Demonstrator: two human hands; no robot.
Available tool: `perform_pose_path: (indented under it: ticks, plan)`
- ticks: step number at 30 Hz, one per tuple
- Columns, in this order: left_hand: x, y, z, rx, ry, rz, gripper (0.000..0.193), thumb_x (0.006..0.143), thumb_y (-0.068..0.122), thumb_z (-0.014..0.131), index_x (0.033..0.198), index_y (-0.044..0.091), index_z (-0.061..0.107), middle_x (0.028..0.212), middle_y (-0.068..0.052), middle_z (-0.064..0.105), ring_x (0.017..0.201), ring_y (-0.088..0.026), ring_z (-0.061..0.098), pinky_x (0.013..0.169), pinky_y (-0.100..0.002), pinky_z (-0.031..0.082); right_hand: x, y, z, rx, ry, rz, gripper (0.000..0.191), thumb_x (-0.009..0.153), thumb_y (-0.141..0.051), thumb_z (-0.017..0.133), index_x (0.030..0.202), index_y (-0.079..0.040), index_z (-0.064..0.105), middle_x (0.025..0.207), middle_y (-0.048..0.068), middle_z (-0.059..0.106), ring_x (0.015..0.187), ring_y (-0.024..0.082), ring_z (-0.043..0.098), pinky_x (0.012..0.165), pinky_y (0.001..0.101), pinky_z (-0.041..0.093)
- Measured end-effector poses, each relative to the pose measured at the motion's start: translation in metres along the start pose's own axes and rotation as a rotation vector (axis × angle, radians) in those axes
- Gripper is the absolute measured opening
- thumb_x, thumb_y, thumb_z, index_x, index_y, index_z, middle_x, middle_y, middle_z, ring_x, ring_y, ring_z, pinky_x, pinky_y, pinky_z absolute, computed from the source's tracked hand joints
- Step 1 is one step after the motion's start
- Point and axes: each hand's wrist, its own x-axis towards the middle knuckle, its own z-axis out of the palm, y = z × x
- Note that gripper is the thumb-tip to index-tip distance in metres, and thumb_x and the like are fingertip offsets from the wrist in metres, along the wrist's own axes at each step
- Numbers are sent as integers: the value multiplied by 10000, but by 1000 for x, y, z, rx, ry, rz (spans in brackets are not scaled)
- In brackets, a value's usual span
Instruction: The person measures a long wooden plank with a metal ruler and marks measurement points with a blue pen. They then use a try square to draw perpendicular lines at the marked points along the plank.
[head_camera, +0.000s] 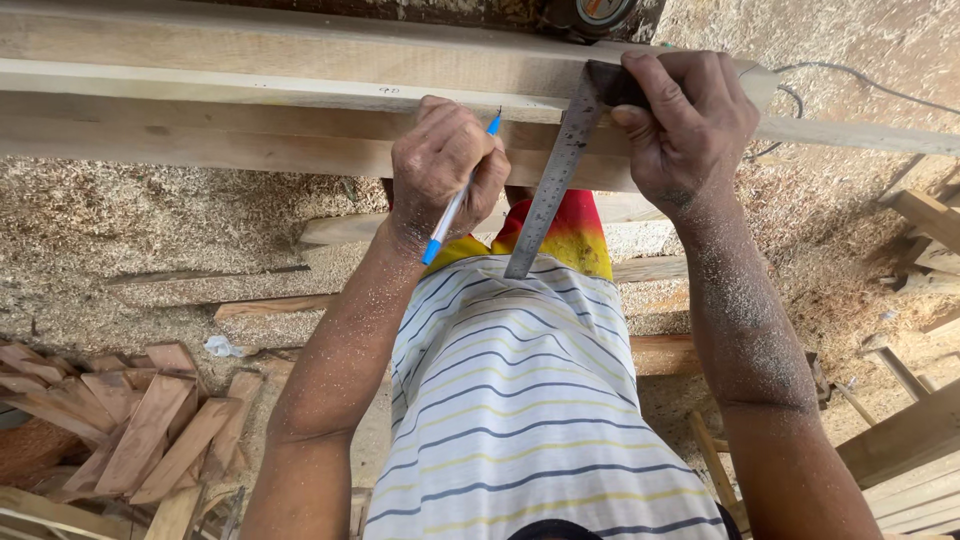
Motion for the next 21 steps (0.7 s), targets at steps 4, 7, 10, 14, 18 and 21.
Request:
perform_pose_path:
  ticks: [4, 7, 10, 14, 18, 21]
  plan:
    - [-14, -14, 8, 7, 0, 25, 241, 891, -55, 693, 835, 103, 520, 680, -23, 518, 633, -176, 558, 713, -365, 494, 2, 1, 1, 8, 9, -21, 359, 1154, -373, 671, 1360, -81, 700, 1048, 63, 674, 924, 197, 638, 729, 340, 538]
    - [-21, -27, 19, -37, 60, 14, 237, 886, -6, 673, 783, 140, 517, 649, -4, 499, 589, -149, 528, 639, -303, 480, 0, 1, 1, 9, 5, -23, 362, 1151, -367, 671, 1364, -75, 702, 1060, 67, 676, 909, 198, 624, 725, 346, 530]
    - [-24, -35, -3, -161, 235, -74, 120, 1046, 160, 635, 943, 97, 633, 804, -36, 652, 696, -126, 646, 598, -217, 545, -2, 0, 2, 21, 5, -13, 349, 1145, -344, 677, 1365, -74, 698, 1056, 66, 668, 944, 210, 625, 748, 359, 532]
    - [-29, -66, -126, 623, 213, -64, 401, 1091, 487, 546, 1167, 142, 736, 1084, -47, 773, 1050, -212, 673, 1010, -472, 494, 5, -3, 4, -22, 5, 8, 348, 1113, -318, 749, 1375, -92, 720, 1071, 68, 675, 916, 227, 615, 722, 371, 521]
    - [-46, -114, -244, 1242, -38, -27, 310, 993, 539, 671, 1076, 251, 755, 1182, 47, 781, 1219, -241, 613, 1071, -482, 361, 15, -11, -8, -6, 67, 38, 297, 1037, -143, 730, 1327, -78, 711, 1072, 93, 675, 954, 262, 638, 760, 402, 528]
    - [-41, -144, -259, 1092, 12, -50, 253, 1092, 322, 750, 855, 238, 728, 1073, 44, 762, 1187, -233, 643, 1052, -480, 398, 21, -26, -25, 59, 151, 110, 321, 991, -46, 701, 1311, -57, 690, 1094, 125, 672, 993, 301, 649, 808, 429, 535]
